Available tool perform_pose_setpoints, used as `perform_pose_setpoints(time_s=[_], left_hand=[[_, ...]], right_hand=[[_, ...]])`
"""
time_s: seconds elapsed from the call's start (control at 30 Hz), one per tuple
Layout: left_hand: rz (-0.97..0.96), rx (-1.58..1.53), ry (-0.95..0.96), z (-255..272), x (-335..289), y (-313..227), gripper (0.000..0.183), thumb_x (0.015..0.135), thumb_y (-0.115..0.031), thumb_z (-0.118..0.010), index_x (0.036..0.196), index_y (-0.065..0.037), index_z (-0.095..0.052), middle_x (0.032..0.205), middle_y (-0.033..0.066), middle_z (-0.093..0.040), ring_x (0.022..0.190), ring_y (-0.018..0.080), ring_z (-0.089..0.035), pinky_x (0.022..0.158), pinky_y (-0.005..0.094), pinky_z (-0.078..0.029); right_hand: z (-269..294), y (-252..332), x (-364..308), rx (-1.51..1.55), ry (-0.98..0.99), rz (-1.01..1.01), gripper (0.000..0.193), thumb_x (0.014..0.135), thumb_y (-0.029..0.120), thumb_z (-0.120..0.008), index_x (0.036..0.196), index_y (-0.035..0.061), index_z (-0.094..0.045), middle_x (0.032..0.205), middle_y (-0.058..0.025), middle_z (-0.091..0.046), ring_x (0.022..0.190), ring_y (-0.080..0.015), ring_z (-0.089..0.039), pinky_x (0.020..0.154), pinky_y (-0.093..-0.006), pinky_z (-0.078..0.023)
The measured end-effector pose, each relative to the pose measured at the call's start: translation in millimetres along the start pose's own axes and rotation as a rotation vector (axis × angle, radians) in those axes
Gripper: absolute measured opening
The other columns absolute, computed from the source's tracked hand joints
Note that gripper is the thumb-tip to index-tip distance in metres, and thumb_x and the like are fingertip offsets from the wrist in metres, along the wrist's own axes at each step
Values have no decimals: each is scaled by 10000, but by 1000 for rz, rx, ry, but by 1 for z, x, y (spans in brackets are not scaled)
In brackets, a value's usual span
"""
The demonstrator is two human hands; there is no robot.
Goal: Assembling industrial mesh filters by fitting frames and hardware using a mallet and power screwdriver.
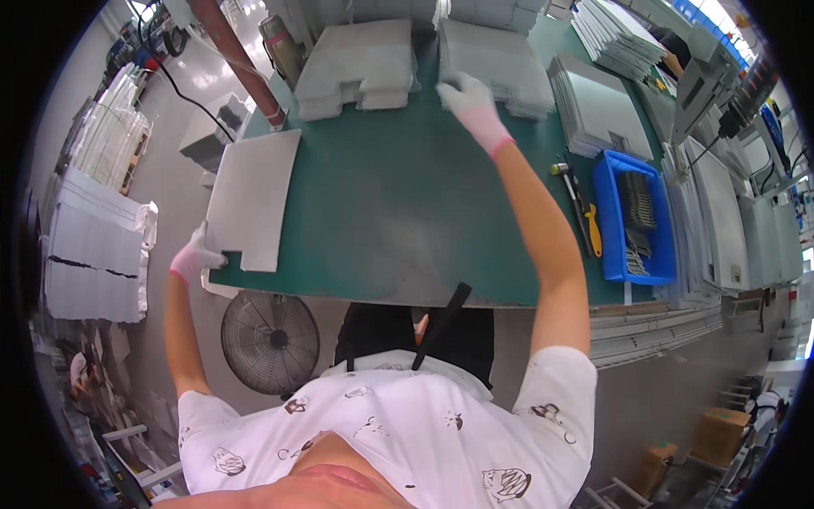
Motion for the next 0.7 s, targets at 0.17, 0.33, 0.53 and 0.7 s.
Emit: perform_pose_setpoints(time_s=[0.17,0.33,0.53,0.7], left_hand=[[37,-81,-110,5,-23,-38,1076,530,-42,-765,1421,67,-171,1238,231,-438,1090,347,-543,803,362,-561],[96,-99,-111,17,-17,-27,1084,515,-100,-783,1423,35,-208,1259,254,-415,1126,359,-515,916,353,-490],[237,150,-193,54,-51,-33,1113,503,-199,-799,1428,13,-216,1268,269,-440,1159,353,-500,967,366,-448],[148,267,-15,71,-28,-102,1088,559,-277,-802,1408,76,-218,1221,289,-530,1166,317,-530,967,361,-440]], right_hand=[[-71,-10,87,-170,-96,-155,413,788,294,-570,1084,12,-625,1031,-178,-659,1000,-343,-616,865,-387,-479],[-102,-24,111,-412,49,-490,375,762,239,-603,1080,41,-619,1133,-210,-597,1062,-345,-590,875,-394,-485],[-107,27,161,-443,123,-3,303,775,216,-614,1000,14,-615,945,-214,-629,938,-355,-625,837,-448,-501],[-73,-94,232,1517,129,-416,94,881,107,-607,805,85,-557,747,-72,-596,672,-234,-580,655,-416,-496]])
Point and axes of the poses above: each hand's wrist, its own x-axis towards the middle knuckle, its own z-axis out of the back of the hand, y = z × x, the point moved 8 cm from there along x, towards the middle knuckle
